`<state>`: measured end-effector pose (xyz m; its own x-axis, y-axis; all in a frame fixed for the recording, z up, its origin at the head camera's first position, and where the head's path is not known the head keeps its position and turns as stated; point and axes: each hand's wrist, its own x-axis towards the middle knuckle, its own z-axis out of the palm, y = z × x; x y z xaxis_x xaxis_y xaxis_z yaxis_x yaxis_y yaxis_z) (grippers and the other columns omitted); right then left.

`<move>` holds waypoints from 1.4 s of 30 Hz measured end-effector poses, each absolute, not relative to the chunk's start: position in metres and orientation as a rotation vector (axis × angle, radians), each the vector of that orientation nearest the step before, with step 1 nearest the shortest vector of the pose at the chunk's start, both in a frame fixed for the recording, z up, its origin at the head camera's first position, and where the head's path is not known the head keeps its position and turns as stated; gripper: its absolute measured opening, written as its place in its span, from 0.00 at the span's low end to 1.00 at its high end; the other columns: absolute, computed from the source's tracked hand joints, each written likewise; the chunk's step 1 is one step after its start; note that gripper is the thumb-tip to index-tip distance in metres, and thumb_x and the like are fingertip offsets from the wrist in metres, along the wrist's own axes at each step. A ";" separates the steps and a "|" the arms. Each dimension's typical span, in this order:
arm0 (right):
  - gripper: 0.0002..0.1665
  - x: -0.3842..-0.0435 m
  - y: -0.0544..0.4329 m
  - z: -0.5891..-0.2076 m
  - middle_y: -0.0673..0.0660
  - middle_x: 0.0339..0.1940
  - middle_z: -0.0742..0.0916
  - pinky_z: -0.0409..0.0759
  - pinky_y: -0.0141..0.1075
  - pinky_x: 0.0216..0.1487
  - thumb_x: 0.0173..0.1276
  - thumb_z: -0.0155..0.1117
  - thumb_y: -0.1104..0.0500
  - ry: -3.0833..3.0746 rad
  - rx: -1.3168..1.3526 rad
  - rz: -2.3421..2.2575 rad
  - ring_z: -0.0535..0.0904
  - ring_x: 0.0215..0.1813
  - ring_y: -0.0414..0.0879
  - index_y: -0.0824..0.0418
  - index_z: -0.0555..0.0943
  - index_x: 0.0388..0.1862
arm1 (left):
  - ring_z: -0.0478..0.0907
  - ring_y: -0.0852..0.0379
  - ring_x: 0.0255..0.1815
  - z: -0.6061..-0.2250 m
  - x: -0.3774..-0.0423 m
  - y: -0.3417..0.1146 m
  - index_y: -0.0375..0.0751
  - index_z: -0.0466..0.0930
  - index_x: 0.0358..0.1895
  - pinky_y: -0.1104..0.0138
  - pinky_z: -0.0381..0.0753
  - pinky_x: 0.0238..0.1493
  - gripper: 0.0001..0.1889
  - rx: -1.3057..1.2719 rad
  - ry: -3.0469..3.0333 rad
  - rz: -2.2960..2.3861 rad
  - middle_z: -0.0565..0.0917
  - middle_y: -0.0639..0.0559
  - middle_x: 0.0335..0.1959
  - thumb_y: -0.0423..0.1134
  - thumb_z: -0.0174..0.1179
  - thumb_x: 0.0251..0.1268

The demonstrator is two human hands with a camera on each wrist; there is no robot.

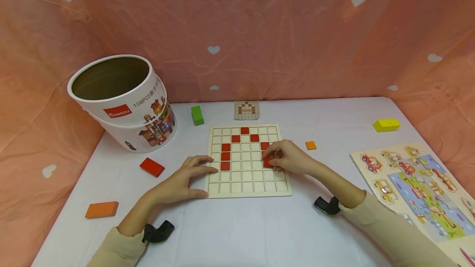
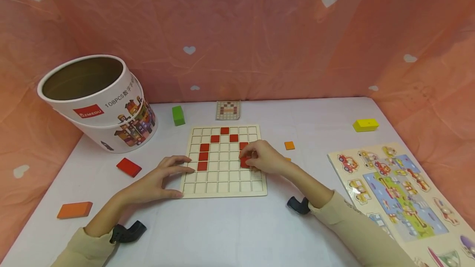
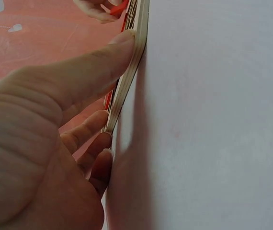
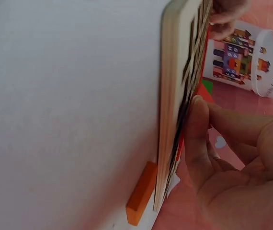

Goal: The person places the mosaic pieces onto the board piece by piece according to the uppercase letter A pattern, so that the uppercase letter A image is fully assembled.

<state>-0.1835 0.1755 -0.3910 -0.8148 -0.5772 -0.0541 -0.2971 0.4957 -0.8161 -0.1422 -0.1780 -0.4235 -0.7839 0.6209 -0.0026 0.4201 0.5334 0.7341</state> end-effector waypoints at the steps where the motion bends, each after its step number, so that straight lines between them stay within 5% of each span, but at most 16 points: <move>1: 0.12 -0.183 0.174 -0.391 0.59 0.41 0.85 0.79 0.32 0.30 0.64 0.64 0.74 2.440 -0.740 -1.208 0.77 0.27 0.45 0.70 0.85 0.46 | 0.52 0.42 0.74 -0.423 -0.142 -0.178 0.50 0.79 0.63 0.38 0.55 0.69 0.29 0.872 2.510 1.097 0.63 0.49 0.72 0.45 0.74 0.55; 13: 0.12 -0.176 0.171 -0.392 0.48 0.35 0.82 0.73 0.35 0.40 0.60 0.72 0.69 2.654 -0.817 -0.994 0.73 0.38 0.44 0.63 0.88 0.44 | 0.52 0.43 0.74 -0.422 -0.141 -0.178 0.51 0.79 0.62 0.39 0.55 0.69 0.29 0.890 2.513 1.094 0.63 0.49 0.72 0.45 0.75 0.54; 23: 0.14 -0.173 0.172 -0.390 0.47 0.34 0.82 0.73 0.34 0.37 0.57 0.76 0.67 2.717 -0.852 -0.910 0.73 0.35 0.41 0.61 0.88 0.44 | 0.52 0.43 0.74 -0.421 -0.141 -0.178 0.51 0.79 0.62 0.39 0.55 0.70 0.29 0.886 2.520 1.091 0.63 0.49 0.72 0.45 0.74 0.54; 34: 0.13 -0.173 0.185 -0.393 0.51 0.37 0.84 0.74 0.34 0.40 0.61 0.70 0.69 2.581 -0.865 -1.119 0.74 0.38 0.43 0.63 0.87 0.45 | 0.52 0.42 0.74 -0.423 -0.142 -0.179 0.50 0.79 0.62 0.38 0.54 0.69 0.29 0.887 2.519 1.092 0.64 0.48 0.72 0.45 0.74 0.55; 42: 0.15 -0.188 0.241 -0.390 0.60 0.44 0.86 0.77 0.39 0.47 0.61 0.71 0.69 2.646 -0.682 -1.292 0.76 0.45 0.53 0.68 0.84 0.48 | 0.53 0.43 0.74 -0.422 -0.142 -0.177 0.50 0.79 0.62 0.39 0.55 0.70 0.29 0.886 2.519 1.084 0.63 0.48 0.72 0.46 0.74 0.55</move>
